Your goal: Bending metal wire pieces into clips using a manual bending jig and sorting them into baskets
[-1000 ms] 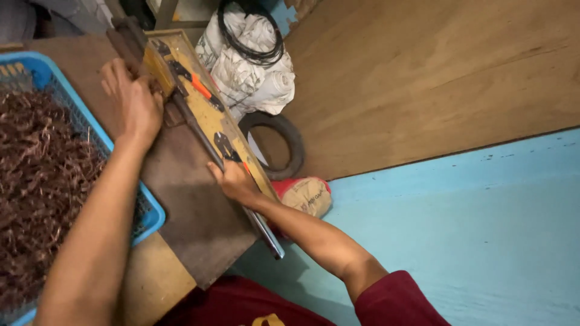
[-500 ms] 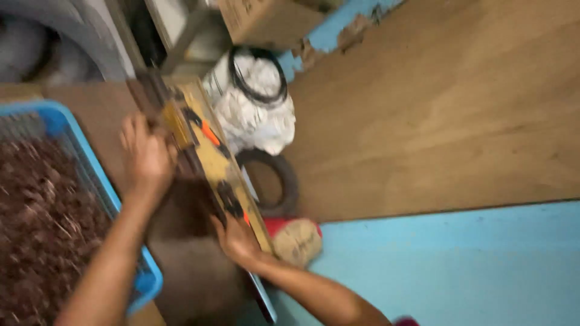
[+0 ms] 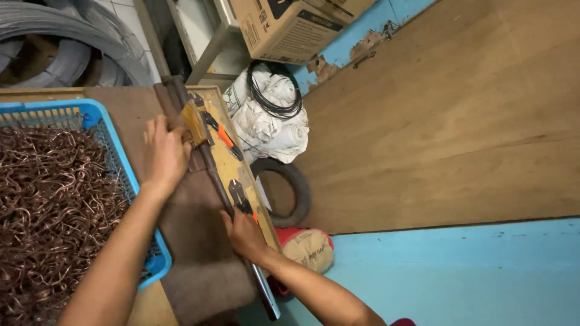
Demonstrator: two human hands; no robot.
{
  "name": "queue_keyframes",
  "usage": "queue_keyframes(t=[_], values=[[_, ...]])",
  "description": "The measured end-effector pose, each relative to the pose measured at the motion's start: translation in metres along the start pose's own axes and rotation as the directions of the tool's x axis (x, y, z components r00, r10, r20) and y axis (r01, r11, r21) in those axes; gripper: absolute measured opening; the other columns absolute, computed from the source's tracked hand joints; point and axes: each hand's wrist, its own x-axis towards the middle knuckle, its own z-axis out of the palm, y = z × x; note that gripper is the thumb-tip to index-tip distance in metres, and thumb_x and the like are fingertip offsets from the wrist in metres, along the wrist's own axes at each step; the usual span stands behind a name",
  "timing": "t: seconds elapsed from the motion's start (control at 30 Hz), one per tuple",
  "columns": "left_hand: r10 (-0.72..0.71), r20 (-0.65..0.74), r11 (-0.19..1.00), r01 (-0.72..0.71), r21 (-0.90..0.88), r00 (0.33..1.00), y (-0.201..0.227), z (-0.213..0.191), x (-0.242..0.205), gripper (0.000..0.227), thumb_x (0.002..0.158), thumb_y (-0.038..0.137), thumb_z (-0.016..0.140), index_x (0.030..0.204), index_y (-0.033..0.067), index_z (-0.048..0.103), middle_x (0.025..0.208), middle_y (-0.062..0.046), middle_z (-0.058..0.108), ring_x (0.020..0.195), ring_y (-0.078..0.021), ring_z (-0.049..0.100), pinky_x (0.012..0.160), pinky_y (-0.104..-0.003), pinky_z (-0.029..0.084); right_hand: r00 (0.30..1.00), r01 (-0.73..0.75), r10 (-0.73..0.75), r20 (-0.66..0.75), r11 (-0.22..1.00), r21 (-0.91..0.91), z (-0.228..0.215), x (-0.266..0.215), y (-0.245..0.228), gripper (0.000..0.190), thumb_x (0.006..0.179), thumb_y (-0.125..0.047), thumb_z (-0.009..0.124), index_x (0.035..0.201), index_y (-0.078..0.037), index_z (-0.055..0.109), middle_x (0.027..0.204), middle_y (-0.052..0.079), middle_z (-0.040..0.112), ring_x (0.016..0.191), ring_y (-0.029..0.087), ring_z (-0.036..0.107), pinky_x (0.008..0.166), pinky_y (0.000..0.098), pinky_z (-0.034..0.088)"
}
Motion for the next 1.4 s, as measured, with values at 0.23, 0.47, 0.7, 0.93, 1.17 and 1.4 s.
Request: queue_keyframes(t=[0.23,0.47,0.7,0.93,1.17,1.4], values=[[0.011,-0.031,1.000,-0.011,-0.008,0.999,-0.007,0.012,-0.004,0.016,0.081,0.015,0.079,0.096,0.0102,0.078,0.116,-0.011,0.052,0.114,-0.0351,0.053,0.096,-0.048,0.050,1.000,0.030,-0.030,0.005,0.996,0.087,0.000,0.003,0.016,0.044,0.109,-0.041,0.050,0.091,-0.004,0.066,0.080,0.023,0.071,0.091,0.044,0.073,0.075,0.0522,0.057],[0.027,0.016,0.994,-0.025,-0.106,1.000,0.003,0.013,-0.034,0.009,0.083,0.012,0.079,0.089,0.0066,0.074,0.115,-0.014,0.053,0.116,-0.0383,0.054,0.101,-0.047,0.048,0.957,-0.196,0.088,0.276,0.897,0.396,-0.082,-0.008,-0.030,0.038,0.095,-0.038,0.067,0.073,-0.008,0.058,0.053,0.009,0.058,0.046,0.022,0.063,0.042,0.0332,0.051],[0.040,-0.033,0.999,-0.039,0.028,0.999,0.027,-0.052,-0.066,0.015,0.085,0.020,0.081,0.093,0.0078,0.076,0.122,-0.015,0.056,0.121,-0.0364,0.054,0.105,-0.046,0.046,0.947,-0.176,0.037,0.318,0.890,0.421,-0.091,-0.013,-0.032,0.032,0.094,-0.031,0.071,0.080,-0.004,0.060,0.056,0.015,0.060,0.046,0.021,0.064,0.039,0.0307,0.052],[0.130,-0.302,0.985,-0.087,0.152,0.944,0.010,-0.119,-0.080,0.014,0.082,0.011,0.085,0.085,0.0088,0.072,0.120,-0.008,0.052,0.128,-0.0331,0.048,0.106,-0.046,0.045,0.972,-0.118,0.035,0.232,0.927,0.355,-0.029,-0.003,0.007,0.017,0.088,-0.022,0.066,0.077,-0.009,0.061,0.046,0.008,0.057,0.040,0.021,0.064,0.041,0.0318,0.052],[0.145,-0.435,0.963,-0.025,0.269,0.889,0.020,-0.172,-0.103,0.016,0.084,0.011,0.087,0.086,0.0029,0.073,0.133,-0.019,0.056,0.137,-0.0425,0.045,0.112,-0.059,0.043,0.985,-0.112,0.066,0.158,0.946,0.303,-0.005,0.004,0.012,0.019,0.088,-0.027,0.065,0.078,-0.016,0.054,0.051,0.003,0.058,0.043,0.019,0.066,0.049,0.0303,0.051],[0.024,-0.432,0.896,0.172,0.409,0.901,-0.005,-0.186,-0.146,0.034,0.095,0.028,0.089,0.120,0.0056,0.087,0.180,-0.026,0.034,0.161,-0.0492,0.019,0.130,-0.065,0.006,0.883,0.377,-0.334,-0.328,0.923,0.075,-0.019,0.045,0.025,0.053,0.079,-0.027,0.076,0.123,-0.005,0.058,0.111,0.018,0.066,0.101,0.035,0.064,0.094,0.0414,0.049]])
